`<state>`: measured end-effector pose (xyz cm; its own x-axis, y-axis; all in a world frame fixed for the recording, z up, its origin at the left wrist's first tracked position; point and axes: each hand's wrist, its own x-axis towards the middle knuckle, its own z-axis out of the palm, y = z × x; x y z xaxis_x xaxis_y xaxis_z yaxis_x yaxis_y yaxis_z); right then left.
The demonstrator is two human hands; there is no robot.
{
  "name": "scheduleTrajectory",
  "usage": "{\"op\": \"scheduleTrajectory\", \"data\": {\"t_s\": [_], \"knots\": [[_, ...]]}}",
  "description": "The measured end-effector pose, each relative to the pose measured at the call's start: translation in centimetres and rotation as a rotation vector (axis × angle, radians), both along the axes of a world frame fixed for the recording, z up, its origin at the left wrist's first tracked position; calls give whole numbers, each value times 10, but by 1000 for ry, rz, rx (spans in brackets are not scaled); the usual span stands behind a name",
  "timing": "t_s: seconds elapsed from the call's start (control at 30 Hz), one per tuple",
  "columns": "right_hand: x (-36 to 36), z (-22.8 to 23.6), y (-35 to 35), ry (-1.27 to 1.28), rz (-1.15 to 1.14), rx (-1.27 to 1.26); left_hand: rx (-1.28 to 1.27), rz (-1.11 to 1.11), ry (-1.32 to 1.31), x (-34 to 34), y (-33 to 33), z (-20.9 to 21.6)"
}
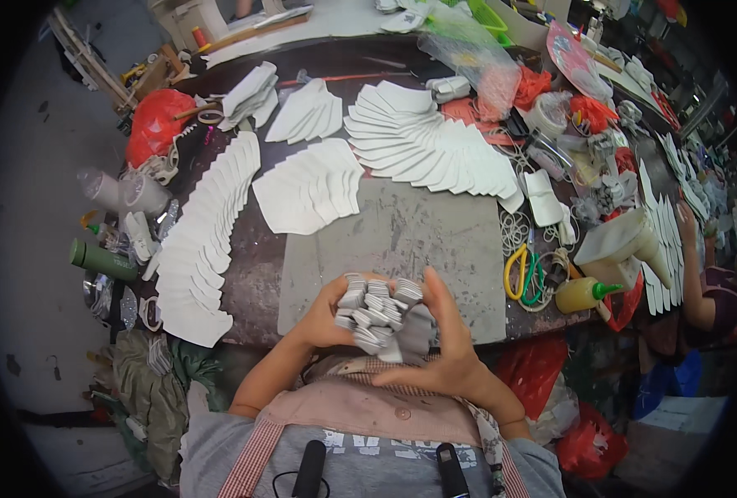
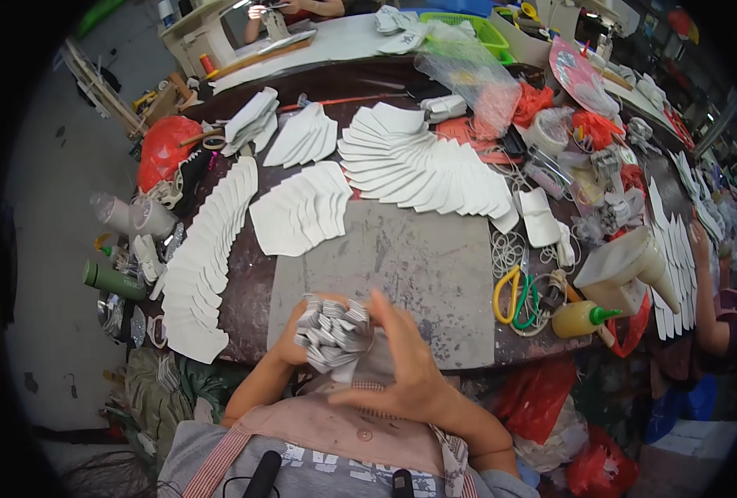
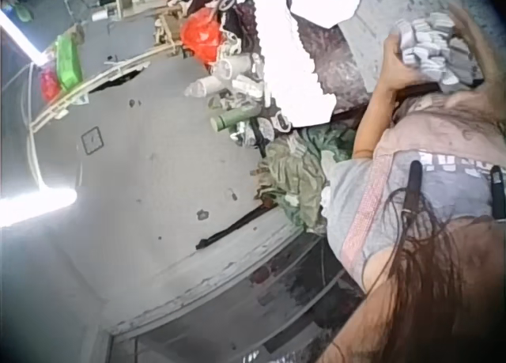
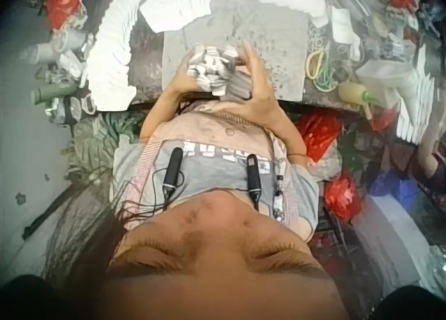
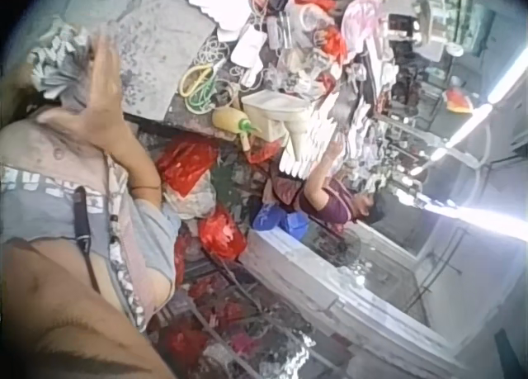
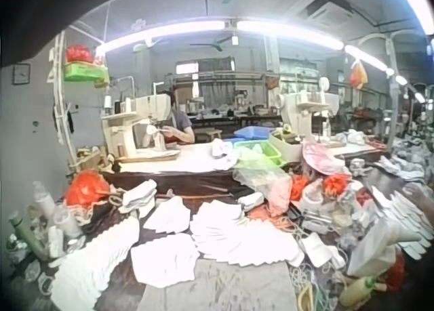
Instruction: The person applies glue to white fabric pieces using a squeeze bottle and stacks them. They then pick up a stack of grey fabric pieces, separate them, and place them on the table. The person continues to handle and organize the fabric pieces, preparing them for further assembly.
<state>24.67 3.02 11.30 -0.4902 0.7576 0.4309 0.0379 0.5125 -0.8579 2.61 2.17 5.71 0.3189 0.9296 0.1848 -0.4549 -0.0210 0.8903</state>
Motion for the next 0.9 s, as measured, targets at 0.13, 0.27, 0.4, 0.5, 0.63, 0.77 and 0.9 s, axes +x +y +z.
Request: {"op": "scheduleTrajectory", "data": {"t_s": [0.13,0.27,0.4,0.5,0.63,0.77,0.9], "knots": [[8,8,5,163,128,-66,-292,-143,-98,-22,5,-51],[3,9,3,246,105,-163,-102,-287,-206,-21,12,-47],[-8,21,1,122,70,30,-90,-398,-165,-20,11,-34],[-18,25,-3,119,-1,253,18,-499,-117,-20,20,-26],[-17,19,-6,124,15,335,64,-602,-91,-20,26,-22],[-16,20,-11,131,-9,346,158,-655,-92,-16,31,-24],[-15,21,-12,100,-17,360,175,-677,-120,-12,31,-25]]}}
